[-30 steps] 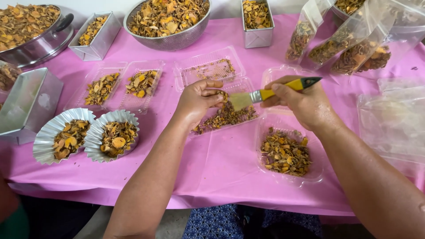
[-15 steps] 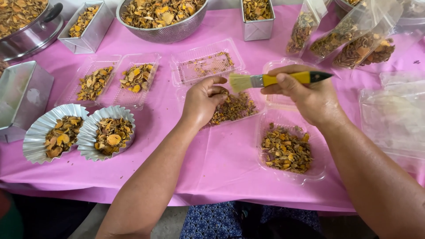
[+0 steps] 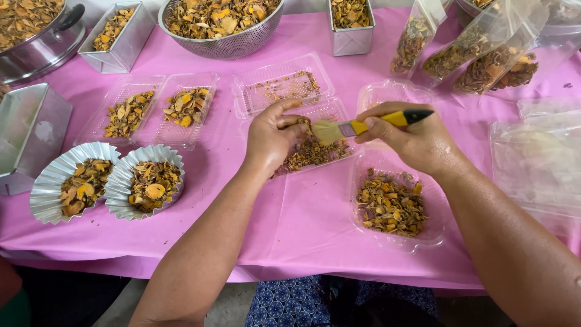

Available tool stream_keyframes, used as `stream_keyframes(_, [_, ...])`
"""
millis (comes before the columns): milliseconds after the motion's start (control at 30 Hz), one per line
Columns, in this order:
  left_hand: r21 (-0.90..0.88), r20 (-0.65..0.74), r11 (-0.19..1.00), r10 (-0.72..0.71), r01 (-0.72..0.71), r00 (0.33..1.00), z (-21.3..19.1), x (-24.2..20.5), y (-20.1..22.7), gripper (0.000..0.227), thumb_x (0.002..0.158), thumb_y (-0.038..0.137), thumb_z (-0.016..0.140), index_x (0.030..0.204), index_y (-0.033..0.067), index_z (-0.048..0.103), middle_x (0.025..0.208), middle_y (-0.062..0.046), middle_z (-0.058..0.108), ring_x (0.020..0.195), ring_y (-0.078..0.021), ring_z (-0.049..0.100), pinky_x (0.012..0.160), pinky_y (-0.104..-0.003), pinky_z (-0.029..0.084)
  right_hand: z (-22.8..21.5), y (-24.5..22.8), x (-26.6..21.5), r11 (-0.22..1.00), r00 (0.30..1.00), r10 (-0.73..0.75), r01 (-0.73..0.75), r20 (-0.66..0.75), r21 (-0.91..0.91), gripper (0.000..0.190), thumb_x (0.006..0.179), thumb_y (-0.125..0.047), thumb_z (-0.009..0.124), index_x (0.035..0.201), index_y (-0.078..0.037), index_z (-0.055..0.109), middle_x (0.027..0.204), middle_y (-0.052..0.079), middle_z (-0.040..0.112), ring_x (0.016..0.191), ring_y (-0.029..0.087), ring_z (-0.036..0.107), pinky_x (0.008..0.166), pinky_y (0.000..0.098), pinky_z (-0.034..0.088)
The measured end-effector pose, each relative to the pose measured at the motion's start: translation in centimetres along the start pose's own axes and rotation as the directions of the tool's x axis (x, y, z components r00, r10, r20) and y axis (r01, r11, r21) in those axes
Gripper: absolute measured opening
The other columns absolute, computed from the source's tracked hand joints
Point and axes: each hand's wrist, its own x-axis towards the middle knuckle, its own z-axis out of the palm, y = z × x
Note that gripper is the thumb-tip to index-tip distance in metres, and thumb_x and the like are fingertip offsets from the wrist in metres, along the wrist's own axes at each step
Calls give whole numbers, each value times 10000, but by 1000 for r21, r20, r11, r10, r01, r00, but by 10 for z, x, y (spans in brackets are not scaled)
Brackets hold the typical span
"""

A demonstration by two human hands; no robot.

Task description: Sorting and cleaning dried leaves on a table and placing them into plastic containers using a brush and hands.

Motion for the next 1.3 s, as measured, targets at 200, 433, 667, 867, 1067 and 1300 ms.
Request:
stream_keyframes(200, [-231,-26,971,-65,57,998,4,4,-7,469,880,-118,709,1317,38,640,1052,-263,748,929,-226,734,810,-311,647,1,-7,0,991,997,12,-1,-79,130,280,1082,-161,552,1229,43,676,1073,279,733,973,336,752,920,506,599])
stream_keyframes(433, [-279,-46,959,-57,42,997,2,3,-5,445,876,-110,728,1288,35,648,1036,-236,753,901,-189,730,794,-301,659,-1,-3,-3,996,991,84,-82,-100,19,237,1051,-76,597,1176,101,693,897,274,730,788,322,763,821,444,632])
stream_keyframes(667, [-306,-29,950,-82,69,996,6,1,-14,443,867,-119,735,1277,30,656,1029,-249,748,889,-228,746,783,-339,666,0,-11,-2,990,991,128,-126,27,-63,259,1033,-145,625,1133,70,728,924,284,753,824,343,775,827,461,635])
stream_keyframes(867, [-362,-17,930,-75,64,997,8,-2,-8,468,863,-111,745,1302,12,640,1047,-264,746,878,-225,750,767,-323,664,0,-12,0,1000,993,-23,22,-119,-11,270,1095,-131,586,1215,92,680,941,249,727,894,285,739,879,420,627])
stream_keyframes(1067, [-326,15,943,-68,69,998,7,-3,-7,487,852,-120,752,1306,16,642,1042,-282,744,869,-250,759,774,-335,662,-4,-4,0,994,996,89,-89,11,-63,220,1048,-74,601,1129,102,705,931,318,737,853,358,767,814,455,649])
stream_keyframes(1300, [-310,37,949,-52,61,998,8,-2,-10,509,851,-122,743,1327,17,629,1067,-279,738,896,-235,749,770,-308,654,0,-7,0,1000,999,0,0,-32,5,225,1046,-72,605,1141,109,699,932,331,725,835,357,757,807,466,648])
